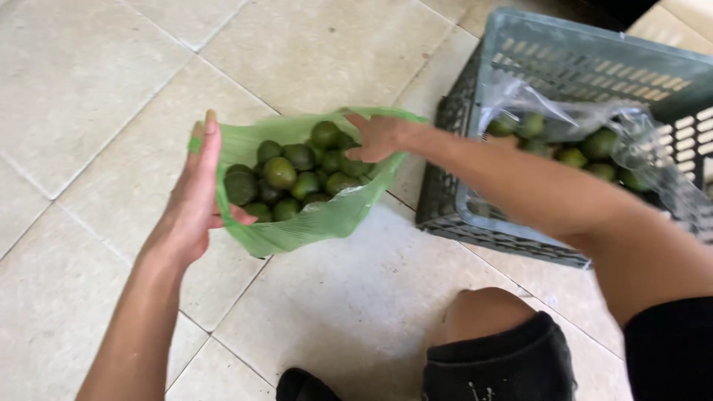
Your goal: The person sorts green fruits from a crate into a green plastic bag by hand while crouching on the floor.
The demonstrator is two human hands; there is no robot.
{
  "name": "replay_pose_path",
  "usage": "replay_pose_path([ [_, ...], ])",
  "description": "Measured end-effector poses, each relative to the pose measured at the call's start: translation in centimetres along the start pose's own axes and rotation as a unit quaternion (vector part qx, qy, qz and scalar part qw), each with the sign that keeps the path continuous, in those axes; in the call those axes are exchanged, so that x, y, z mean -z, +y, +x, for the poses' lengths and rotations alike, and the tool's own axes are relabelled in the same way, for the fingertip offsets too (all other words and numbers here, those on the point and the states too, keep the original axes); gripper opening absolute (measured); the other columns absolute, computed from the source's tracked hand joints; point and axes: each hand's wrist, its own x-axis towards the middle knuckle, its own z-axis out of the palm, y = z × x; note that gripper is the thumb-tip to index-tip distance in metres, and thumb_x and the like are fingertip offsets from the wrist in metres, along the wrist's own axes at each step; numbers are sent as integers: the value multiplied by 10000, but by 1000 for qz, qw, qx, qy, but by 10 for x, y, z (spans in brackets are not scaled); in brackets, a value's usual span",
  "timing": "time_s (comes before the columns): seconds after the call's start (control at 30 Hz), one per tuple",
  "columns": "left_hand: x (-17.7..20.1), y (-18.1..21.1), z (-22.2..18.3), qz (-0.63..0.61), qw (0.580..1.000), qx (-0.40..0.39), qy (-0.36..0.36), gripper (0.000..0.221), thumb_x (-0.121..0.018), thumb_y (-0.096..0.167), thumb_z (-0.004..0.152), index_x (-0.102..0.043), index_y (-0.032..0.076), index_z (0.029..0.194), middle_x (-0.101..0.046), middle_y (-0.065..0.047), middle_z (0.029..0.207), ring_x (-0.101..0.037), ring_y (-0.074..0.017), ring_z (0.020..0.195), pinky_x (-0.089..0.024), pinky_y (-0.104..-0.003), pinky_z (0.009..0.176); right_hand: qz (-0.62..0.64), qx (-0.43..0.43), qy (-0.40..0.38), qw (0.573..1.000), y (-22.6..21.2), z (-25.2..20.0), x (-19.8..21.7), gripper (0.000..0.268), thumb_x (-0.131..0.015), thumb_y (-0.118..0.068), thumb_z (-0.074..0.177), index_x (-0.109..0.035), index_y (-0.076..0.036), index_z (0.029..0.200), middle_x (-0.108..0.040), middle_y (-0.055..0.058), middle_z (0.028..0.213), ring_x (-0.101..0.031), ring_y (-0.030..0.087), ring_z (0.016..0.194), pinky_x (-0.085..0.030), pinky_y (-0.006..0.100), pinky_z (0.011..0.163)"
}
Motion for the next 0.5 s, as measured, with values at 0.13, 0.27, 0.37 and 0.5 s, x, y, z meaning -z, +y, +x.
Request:
replay_pose_path([
  [0.13,-5,-5,4,89,995,50,18,1096,-255,920,750,31,350,1641,-208,-80,1711,-652,-328,658,-489,-623,922,-52,-22,-76,995,-15,-108,40,877,-529,-419,993,-16,-311,1696,-399,198,1532,-700,352,1194,-541,476,1038],
  [0.27,-5,-18,13,109,994,10,-3,1049,-294,873,881,54,333,1711,-132,-152,1742,-652,-307,582,-482,-720,904,-21,228,1,973,33,-156,61,650,-528,-501,998,-277,-223,1529,-613,153,1337,-675,280,1040,-567,475,893],
  [0.37,-13,-10,9,97,994,37,14,1025,-311,853,855,14,332,1675,-232,-148,1684,-636,-296,606,-511,-694,916,63,142,78,985,106,-181,80,388,-541,-441,982,-593,-169,1253,-711,79,1069,-702,190,871,-604,433,777],
  [0.5,-4,-32,27,91,996,4,2,1002,-294,841,916,-83,275,1715,-342,-162,1652,-686,-323,636,-434,-681,940,209,-143,-83,964,265,-134,-14,383,-521,-71,804,-733,-77,1124,-625,68,675,-539,236,534,-474,387,448],
])
